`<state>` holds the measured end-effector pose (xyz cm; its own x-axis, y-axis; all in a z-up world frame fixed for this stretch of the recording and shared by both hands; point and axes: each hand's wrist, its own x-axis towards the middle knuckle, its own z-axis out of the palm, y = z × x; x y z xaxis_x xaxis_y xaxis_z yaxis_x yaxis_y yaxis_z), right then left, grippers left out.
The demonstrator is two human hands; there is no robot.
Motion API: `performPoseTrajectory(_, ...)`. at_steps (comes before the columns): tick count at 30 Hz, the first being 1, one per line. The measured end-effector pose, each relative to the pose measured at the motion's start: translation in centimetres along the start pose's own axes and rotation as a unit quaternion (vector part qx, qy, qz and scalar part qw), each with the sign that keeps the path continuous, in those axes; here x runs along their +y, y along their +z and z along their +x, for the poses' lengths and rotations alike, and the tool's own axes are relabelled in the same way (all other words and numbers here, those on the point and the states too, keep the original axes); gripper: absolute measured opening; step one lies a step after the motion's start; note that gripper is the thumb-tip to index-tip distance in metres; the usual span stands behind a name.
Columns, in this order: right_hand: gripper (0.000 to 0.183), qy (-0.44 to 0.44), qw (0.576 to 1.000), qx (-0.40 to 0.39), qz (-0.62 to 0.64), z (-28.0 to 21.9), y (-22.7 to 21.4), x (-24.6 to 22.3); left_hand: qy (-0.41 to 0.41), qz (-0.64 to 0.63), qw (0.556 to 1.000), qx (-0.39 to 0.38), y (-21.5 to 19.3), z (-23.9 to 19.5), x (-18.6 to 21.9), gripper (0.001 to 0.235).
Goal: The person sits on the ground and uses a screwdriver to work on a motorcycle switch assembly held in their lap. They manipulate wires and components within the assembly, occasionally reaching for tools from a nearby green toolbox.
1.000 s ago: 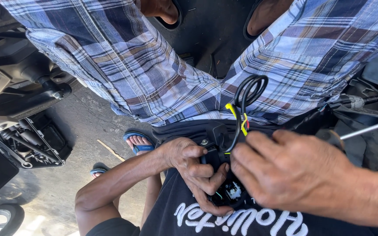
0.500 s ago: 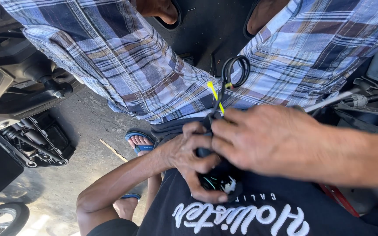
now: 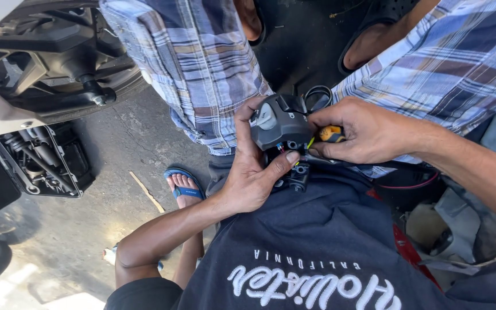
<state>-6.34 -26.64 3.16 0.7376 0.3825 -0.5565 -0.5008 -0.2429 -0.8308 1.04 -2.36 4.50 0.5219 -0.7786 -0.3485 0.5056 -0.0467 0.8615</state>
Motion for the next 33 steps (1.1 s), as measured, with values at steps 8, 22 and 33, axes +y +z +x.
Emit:
performPoseTrajectory(8, 0.031, -0.031, 0.992, 0.004, 0.12, -0.5, 0.5, 0.9, -0.013, -0.054, 0.998, -0.003, 0.5, -0.4, -1.4, 0.076)
performPoseTrajectory(22, 0.014, -0.156, 0.907, 0.312, -0.235, -6.0, 4.7, -3.2, -0.01, -0.011, 1.0, 0.019, 2.4, -1.4, -1.5, 0.073)
performPoseTrajectory(33, 0.008, -0.13, 0.898, 0.305, -0.288, -5.7, 8.3, -4.9, -0.025, 0.033, 0.999, 0.032, 2.8, -2.0, -1.1, 0.072)
